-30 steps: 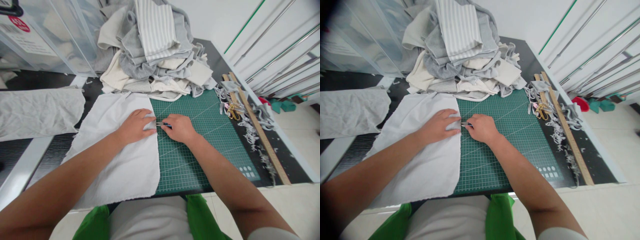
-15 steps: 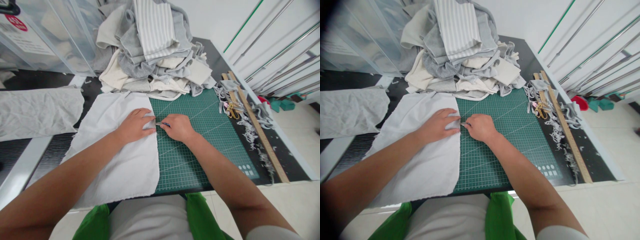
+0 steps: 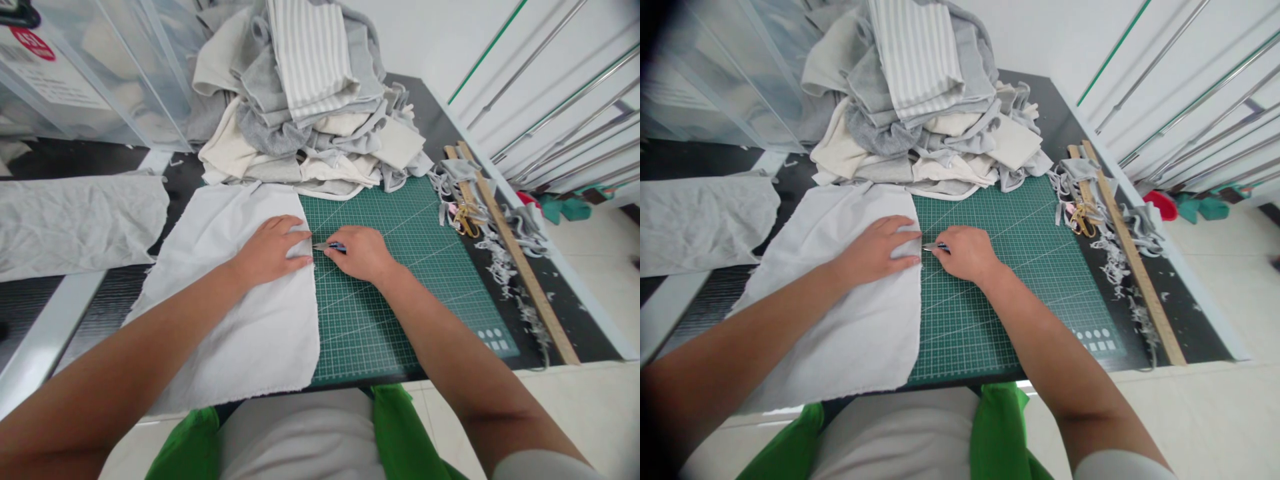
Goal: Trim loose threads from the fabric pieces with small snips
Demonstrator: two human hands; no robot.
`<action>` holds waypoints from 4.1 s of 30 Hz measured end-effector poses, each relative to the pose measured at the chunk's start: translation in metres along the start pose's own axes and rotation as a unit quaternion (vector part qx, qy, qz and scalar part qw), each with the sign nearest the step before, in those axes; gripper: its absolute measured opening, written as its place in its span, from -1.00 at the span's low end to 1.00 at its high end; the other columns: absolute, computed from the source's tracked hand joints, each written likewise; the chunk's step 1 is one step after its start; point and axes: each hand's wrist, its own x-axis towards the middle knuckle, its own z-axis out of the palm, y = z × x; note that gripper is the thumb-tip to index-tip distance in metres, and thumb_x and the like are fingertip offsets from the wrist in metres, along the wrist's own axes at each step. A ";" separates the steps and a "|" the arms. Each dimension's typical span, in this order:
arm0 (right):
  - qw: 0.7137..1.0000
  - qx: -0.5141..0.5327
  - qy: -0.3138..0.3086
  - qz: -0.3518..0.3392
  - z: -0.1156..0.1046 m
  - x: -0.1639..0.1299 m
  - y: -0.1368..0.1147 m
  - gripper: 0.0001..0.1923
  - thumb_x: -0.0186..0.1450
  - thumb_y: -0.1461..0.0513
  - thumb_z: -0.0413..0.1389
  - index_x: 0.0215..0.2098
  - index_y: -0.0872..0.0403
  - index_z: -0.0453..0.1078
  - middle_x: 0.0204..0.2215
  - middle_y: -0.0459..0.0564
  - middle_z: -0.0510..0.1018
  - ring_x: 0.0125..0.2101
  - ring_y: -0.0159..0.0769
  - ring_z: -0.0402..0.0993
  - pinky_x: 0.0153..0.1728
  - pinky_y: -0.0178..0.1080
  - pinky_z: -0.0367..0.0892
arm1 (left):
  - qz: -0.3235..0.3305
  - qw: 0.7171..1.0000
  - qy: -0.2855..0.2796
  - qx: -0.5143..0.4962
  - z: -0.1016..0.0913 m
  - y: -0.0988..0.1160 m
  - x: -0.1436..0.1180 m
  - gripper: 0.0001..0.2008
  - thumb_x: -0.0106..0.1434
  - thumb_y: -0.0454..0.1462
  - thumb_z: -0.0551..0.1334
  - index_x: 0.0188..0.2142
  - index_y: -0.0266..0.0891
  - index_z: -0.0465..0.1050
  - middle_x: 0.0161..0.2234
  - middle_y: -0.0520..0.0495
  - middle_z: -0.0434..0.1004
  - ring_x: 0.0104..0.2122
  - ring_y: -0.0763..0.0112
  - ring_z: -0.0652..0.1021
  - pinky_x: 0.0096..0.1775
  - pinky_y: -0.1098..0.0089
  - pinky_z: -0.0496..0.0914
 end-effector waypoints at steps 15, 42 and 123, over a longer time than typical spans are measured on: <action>0.999 0.027 -0.004 -0.026 -0.002 -0.001 0.000 -0.75 0.34 0.08 0.15 -0.15 0.02 0.59 -0.26 -0.05 0.65 -0.25 -0.25 0.53 -0.23 -0.22 0.27 | -0.004 1.000 -0.001 -0.009 0.000 -0.001 0.000 -0.47 0.29 0.03 0.30 0.17 -0.14 0.47 0.23 -0.21 0.36 0.23 0.05 0.37 0.28 0.02 0.23; 0.999 0.031 -0.010 -0.030 -0.003 -0.002 0.001 -0.76 0.33 0.08 0.16 -0.16 0.02 0.59 -0.25 -0.06 0.66 -0.25 -0.25 0.53 -0.24 -0.23 0.28 | -0.011 1.000 -0.008 -0.013 -0.001 -0.001 0.000 -0.42 0.26 0.07 0.30 0.18 -0.13 0.46 0.24 -0.20 0.34 0.25 0.04 0.35 0.29 0.03 0.23; 0.995 0.001 -0.060 -0.077 -0.009 0.000 0.001 -0.78 0.39 0.12 0.14 -0.21 0.03 0.61 -0.26 -0.07 0.67 -0.26 -0.26 0.54 -0.33 -0.24 0.14 | 0.002 1.000 -0.004 -0.027 -0.001 -0.002 -0.001 -0.33 0.20 0.11 0.35 0.18 -0.22 0.46 0.24 -0.31 0.34 0.24 -0.07 0.36 0.28 -0.06 0.24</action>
